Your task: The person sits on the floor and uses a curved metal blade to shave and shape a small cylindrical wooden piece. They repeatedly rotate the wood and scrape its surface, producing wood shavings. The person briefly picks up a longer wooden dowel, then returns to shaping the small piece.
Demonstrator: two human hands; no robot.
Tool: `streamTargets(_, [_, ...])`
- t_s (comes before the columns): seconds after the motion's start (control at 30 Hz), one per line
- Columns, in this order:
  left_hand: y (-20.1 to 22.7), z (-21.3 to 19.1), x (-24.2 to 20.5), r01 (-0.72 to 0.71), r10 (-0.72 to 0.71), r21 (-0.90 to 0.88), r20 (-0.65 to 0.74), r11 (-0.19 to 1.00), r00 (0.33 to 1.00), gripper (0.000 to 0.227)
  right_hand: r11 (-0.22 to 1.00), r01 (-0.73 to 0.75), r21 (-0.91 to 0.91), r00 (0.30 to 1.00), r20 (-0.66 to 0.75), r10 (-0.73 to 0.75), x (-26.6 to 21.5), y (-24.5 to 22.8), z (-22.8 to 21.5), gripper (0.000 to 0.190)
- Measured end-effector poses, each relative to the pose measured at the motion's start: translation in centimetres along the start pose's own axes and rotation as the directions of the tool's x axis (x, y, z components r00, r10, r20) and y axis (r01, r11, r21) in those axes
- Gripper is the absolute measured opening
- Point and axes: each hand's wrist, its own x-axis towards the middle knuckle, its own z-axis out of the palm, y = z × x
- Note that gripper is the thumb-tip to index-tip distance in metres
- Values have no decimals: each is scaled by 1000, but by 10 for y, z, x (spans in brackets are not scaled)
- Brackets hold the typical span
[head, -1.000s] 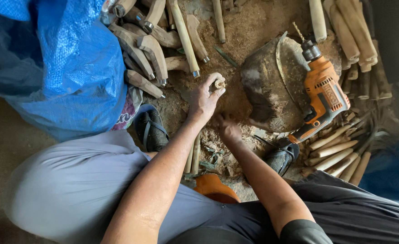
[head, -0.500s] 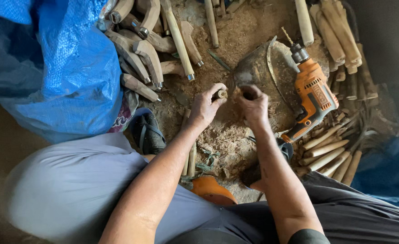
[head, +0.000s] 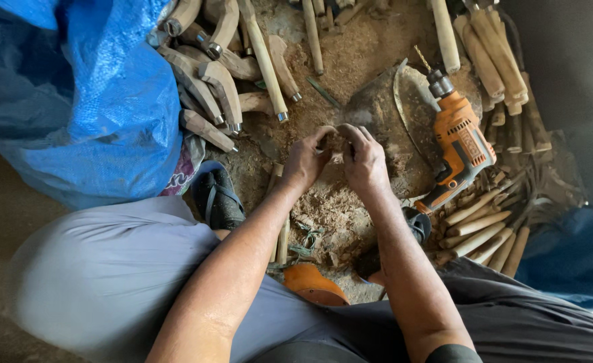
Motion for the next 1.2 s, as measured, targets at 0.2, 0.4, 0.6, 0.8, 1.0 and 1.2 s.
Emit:
streamTargets(0.2, [4, -1, -3, -143, 143, 3, -61, 990, 988, 36, 999, -47, -25, 998, -35, 46, -2, 1, 7, 10])
streamTargets(0.4, [12, -5, -5, 63, -63, 13, 43, 998, 997, 25, 981, -195, -21, 978, 67, 196, 2, 3, 3, 7])
streamTargets(0.6, [8, -5, -5, -48, 48, -47, -9, 998, 999, 26, 986, -167, -24, 977, 132, 169, -1, 8, 6, 11])
streamTargets(0.8, [5, -5, -8, 80, -76, -53, 63, 995, 995, 32, 910, -338, 241, 940, 125, 316, 3, 24, 12, 23])
streamTargets(1.0, [-14, -4, -7, 17, 12, -252, 114, 967, 993, 29, 474, -651, 592, 747, 390, 539, 7, 33, 15, 38])
streamTargets(1.2, [-23, 2, -1, -82, 96, -269, 40, 960, 995, 47, 429, -672, 604, 720, 394, 571, 7, 24, 13, 28])
